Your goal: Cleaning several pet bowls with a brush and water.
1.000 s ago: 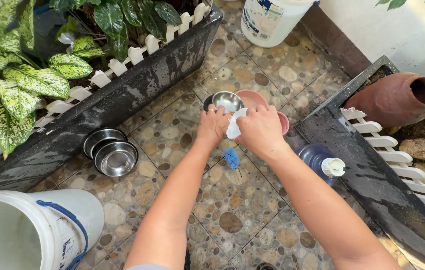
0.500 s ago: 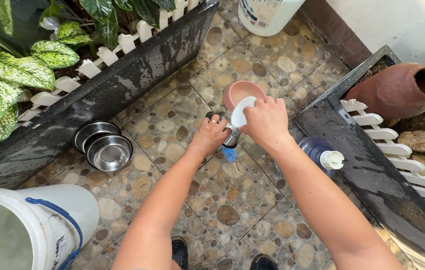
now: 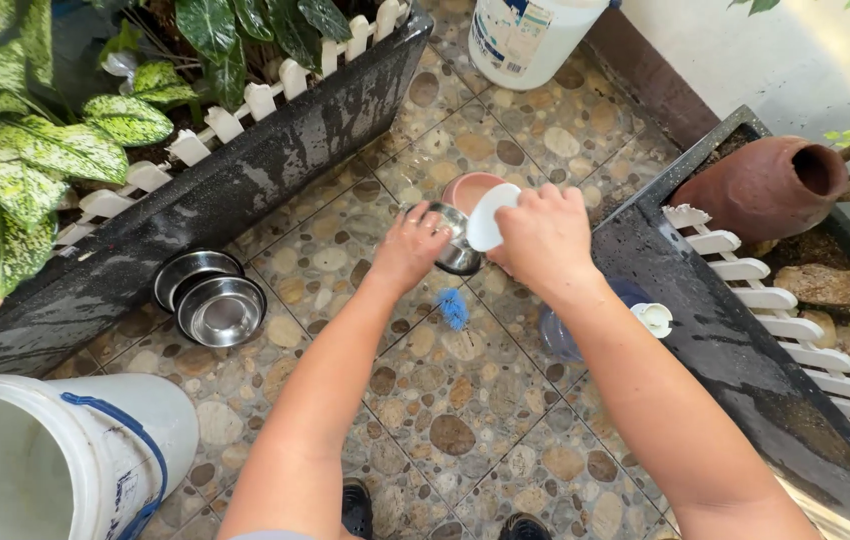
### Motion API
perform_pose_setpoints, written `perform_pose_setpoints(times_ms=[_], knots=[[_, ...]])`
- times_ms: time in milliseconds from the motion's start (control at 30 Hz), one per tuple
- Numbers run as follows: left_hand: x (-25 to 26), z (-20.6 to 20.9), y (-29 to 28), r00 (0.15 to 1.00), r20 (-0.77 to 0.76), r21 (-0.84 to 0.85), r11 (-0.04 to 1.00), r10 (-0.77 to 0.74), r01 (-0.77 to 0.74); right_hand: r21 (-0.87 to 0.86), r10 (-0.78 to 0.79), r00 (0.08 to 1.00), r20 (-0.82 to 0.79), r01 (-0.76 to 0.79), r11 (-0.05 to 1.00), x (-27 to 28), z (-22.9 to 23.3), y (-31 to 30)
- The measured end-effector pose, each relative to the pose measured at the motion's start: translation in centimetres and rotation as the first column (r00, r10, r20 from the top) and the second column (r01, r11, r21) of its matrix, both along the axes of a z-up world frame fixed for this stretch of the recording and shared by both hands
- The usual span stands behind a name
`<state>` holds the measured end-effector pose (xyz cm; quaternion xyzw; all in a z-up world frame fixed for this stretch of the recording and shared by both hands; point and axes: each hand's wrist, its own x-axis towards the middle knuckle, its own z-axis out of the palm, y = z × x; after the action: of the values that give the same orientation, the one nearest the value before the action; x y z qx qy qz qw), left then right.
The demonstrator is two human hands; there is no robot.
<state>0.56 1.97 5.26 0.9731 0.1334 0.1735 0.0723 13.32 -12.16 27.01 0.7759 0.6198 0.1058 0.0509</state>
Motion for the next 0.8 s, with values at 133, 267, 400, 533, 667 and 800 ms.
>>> perform_pose_setpoints(times_ms=[133,267,400,533,667,800], knots=[[-1.2,2.1,0.2,0.944,-0.194,-0.495,0.805,0.266,-0.328,0.019,-0.028,0.999,-0.042,0.029,0.999,1.5,-1.3,-1.6],[-0.6,2.6,1.0,0.797,-0.388,-0.827,0.207,0.462,-0.523,0.038,-0.030,0.999,-0.019,0.031,0.999,1.0,-0.8,-1.3],[1.2,-6.9,1.7,0.817,-0.305,-0.921,0.065,0.490,-0.383,-0.005,-0.001,0.999,0.033,0.001,1.000,-1.3,0.8,0.7],[2.1,-4.1,0.1,0.828,-0.328,-0.924,0.030,0.454,-0.382,-0.029,0.055,0.993,0.103,-0.052,0.998,-2.3,-1.0,1.8],[0.9,3.0,-1.2,0.814,-0.474,-0.878,-0.249,0.334,-0.409,-0.041,0.057,0.985,0.164,-0.051,0.998,-2.2,-1.2,1.6],[-0.3,-5.7,-0.9,0.891,-0.185,-0.962,0.108,0.415,-0.250,0.029,0.008,1.000,0.010,-0.008,1.000,-1.4,-0.9,0.6]])
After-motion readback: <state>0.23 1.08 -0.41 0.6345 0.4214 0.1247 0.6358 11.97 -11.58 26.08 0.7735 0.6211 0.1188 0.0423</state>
